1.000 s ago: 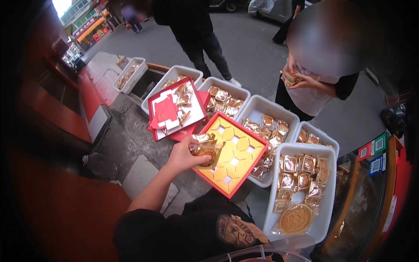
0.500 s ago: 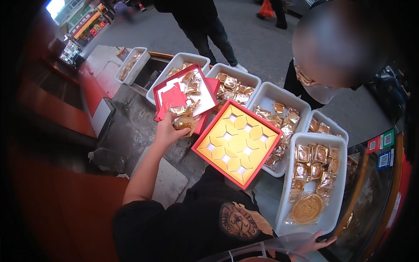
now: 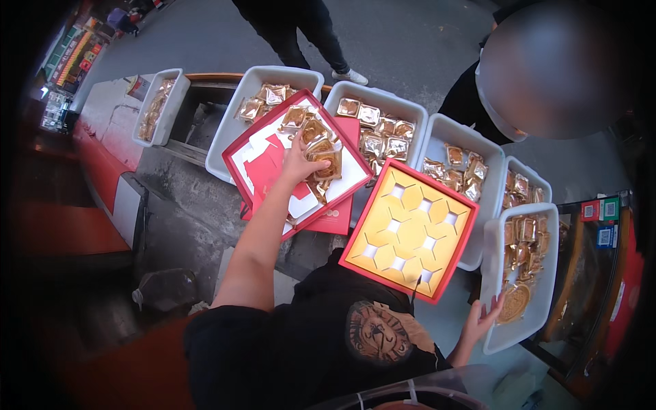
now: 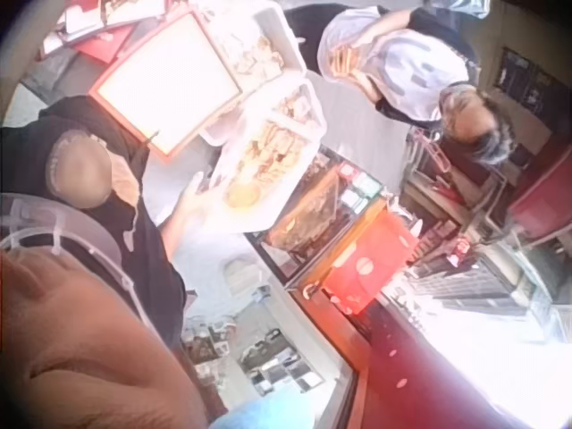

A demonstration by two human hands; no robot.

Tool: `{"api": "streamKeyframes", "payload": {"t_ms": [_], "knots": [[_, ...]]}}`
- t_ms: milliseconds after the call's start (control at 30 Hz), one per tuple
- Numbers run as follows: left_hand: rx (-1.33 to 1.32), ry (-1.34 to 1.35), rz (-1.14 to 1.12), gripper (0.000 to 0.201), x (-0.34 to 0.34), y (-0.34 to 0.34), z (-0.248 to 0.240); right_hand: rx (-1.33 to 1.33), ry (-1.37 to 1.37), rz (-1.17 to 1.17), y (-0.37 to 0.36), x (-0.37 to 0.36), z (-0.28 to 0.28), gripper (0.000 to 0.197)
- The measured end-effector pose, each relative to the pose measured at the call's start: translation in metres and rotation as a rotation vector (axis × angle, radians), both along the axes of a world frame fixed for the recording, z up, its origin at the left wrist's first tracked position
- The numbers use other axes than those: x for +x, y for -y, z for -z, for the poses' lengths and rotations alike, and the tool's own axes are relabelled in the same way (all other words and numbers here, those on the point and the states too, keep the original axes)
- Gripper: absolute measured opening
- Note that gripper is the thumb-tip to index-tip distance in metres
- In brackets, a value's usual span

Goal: The person packs individually wrapped mooncakes into small red boxes and arranges them into a larger red gift box. They repeatedly pick up a mooncake, place it into a small box, close the box, and then place it into a designated slot in the larger gift box. The process is repeated for multiple mooncakes until the gift box is filled.

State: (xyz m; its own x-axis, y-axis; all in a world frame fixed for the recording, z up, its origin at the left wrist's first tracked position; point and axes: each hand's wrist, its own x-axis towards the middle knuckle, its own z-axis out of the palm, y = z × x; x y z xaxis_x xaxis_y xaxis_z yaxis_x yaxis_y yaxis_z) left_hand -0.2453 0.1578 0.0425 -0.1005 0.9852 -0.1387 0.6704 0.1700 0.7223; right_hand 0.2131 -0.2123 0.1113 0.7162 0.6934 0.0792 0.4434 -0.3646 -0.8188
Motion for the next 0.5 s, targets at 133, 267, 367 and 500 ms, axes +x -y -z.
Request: {"api": "streamKeyframes", "payload": {"t_ms": [133,267,367,500], "knots": [[-0.087,-0.444,0.135,0.117,0.015,0.017,-0.047,-0.014,-0.194,-0.337,-0.092,-0.077,0.005,0.063],[0.19,-0.373,0.021,0.111,-0.02,0.049,-0.033,-0.099,-0.371,-0.673,-0.195,-0.166,0.02,0.054],[0.283,-0.338,-0.236,0.102,-0.068,0.086,-0.01,-0.05,-0.272,-0.883,-0.261,-0.227,0.036,0.048],[-0.047,-0.168,-0.542,0.088,-0.101,0.111,-0.006,-0.126,-0.299,-1.003,-0.31,-0.288,0.052,0.049]]}}
